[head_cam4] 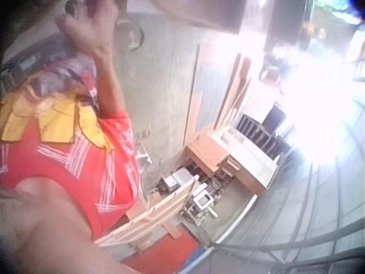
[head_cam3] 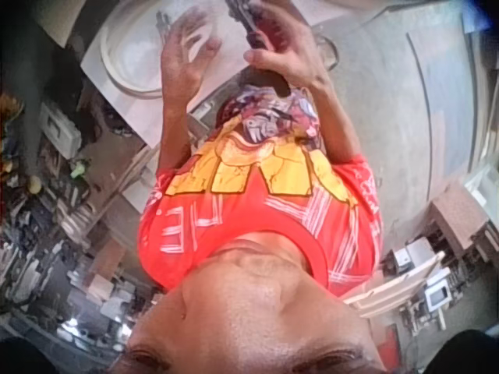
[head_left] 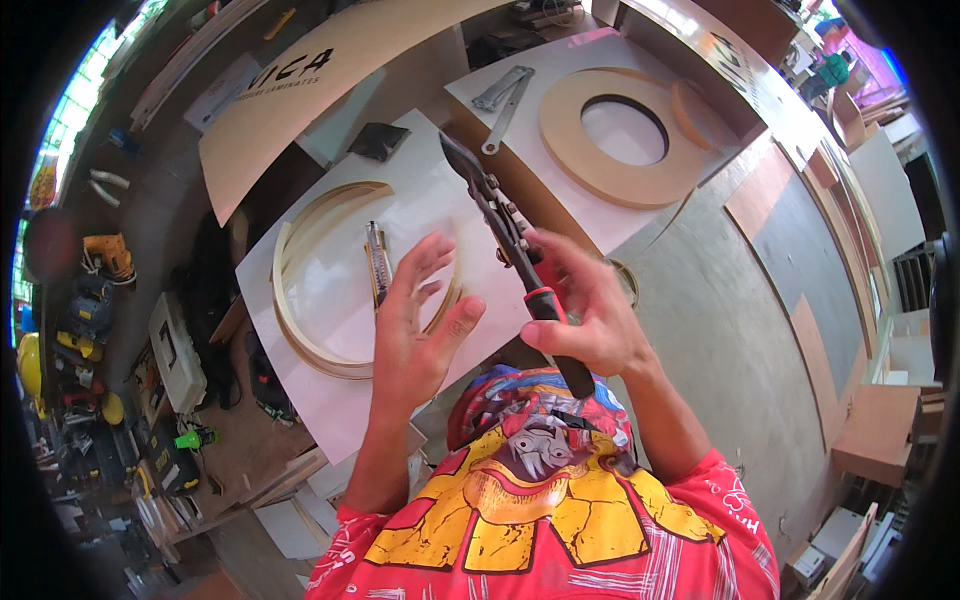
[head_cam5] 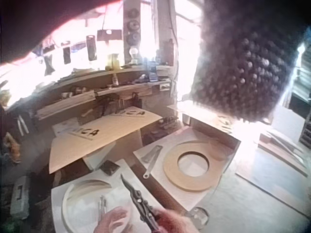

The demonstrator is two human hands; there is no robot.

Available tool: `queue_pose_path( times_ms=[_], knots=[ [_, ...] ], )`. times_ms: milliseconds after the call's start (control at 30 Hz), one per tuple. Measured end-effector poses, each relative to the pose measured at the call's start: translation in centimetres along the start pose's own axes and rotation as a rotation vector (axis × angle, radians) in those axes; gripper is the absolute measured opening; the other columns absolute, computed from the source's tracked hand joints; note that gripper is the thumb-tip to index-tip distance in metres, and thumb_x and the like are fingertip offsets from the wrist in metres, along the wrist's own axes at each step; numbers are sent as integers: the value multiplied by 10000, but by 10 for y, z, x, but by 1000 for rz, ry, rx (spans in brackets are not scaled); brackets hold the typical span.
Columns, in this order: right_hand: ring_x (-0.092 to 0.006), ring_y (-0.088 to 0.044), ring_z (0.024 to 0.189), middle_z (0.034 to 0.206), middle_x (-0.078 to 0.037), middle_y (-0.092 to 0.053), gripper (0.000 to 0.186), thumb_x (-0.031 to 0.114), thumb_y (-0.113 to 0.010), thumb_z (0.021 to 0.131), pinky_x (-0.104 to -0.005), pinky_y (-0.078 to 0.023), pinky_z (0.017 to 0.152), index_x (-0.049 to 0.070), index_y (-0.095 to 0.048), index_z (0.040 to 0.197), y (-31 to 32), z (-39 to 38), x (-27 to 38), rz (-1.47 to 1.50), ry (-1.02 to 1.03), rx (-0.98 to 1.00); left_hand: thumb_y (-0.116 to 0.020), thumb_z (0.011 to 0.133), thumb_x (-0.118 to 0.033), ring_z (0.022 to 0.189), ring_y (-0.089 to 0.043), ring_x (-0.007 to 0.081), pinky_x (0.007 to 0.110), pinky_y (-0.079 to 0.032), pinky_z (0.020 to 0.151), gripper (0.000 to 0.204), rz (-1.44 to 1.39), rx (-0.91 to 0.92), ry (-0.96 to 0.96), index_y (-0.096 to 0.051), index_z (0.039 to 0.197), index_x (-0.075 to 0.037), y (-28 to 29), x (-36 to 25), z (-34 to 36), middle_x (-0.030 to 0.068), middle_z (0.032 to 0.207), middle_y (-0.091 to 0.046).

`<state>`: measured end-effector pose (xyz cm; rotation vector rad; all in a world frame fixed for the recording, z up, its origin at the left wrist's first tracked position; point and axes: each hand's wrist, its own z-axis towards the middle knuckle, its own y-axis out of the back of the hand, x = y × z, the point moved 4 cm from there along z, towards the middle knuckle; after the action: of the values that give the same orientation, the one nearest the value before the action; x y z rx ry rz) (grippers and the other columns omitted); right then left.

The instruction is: The person uses pliers to cut a long strip of thin wood veneer into smaller curved pieces on a workbench. They repeatedly pick up the strip, bend it, and cut sections off, placing the cut pieces on the table.

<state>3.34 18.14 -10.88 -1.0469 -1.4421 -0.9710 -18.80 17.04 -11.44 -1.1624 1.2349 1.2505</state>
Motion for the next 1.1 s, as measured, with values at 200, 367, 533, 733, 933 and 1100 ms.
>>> queue_pose_path(
  times_ms=[200,367,533,733,933,1100],
  knots=[
    [-271,-768,964,1125,-178,-739,627,417,-763,937,-395,-627,902,-58,-645,1328,4,-17,-31,822,-136,292,-907,919,-209,1262,-686,235,375,-523,1073,780,-86,68,-30,-526,1564,8,-52,-18,12,172,1424,-697],
    [-290,-783,935,1102,-203,-749,598,453,-772,936,-415,-644,864,-46,-674,1251,15,-32,-48,954,-144,325,-981,820,-234,1041,-773,217,366,-579,938,790,260,-28,-134,-610,1470,18,-72,-26,17,149,1203,-802],
    [-282,-784,927,1087,-187,-757,688,488,-799,897,-408,-644,857,-43,-665,1313,33,-42,-58,981,-101,373,-980,793,-130,988,-810,227,342,-629,883,813,241,-40,-194,-600,1502,-10,-93,-28,14,164,1099,-824],
    [-258,-788,844,1037,-154,-766,827,540,-830,860,-381,-652,794,-46,-637,1411,91,-67,-43,947,-123,421,-949,799,-31,1011,-817,233,346,-640,904,864,334,9,-337,-553,1567,-24,-152,-53,8,172,1065,-826],
    [-259,-790,810,1025,-160,-765,868,541,-869,830,-387,-662,769,-37,-621,1428,128,-70,-50,926,-142,510,-953,812,-77,1025,-816,223,339,-638,898,921,348,-23,-329,-496,1611,-30,-185,-63,6,156,1067,-828],
    [-306,-790,886,1075,-168,-754,862,482,-911,807,-442,-659,811,-33,-596,1423,138,-75,-54,951,-115,604,-1007,776,-307,1008,-811,212,352,-630,884,1059,506,-50,-333,-446,1635,-45,-191,-69,-4,139,1091,-823]
  ],
)
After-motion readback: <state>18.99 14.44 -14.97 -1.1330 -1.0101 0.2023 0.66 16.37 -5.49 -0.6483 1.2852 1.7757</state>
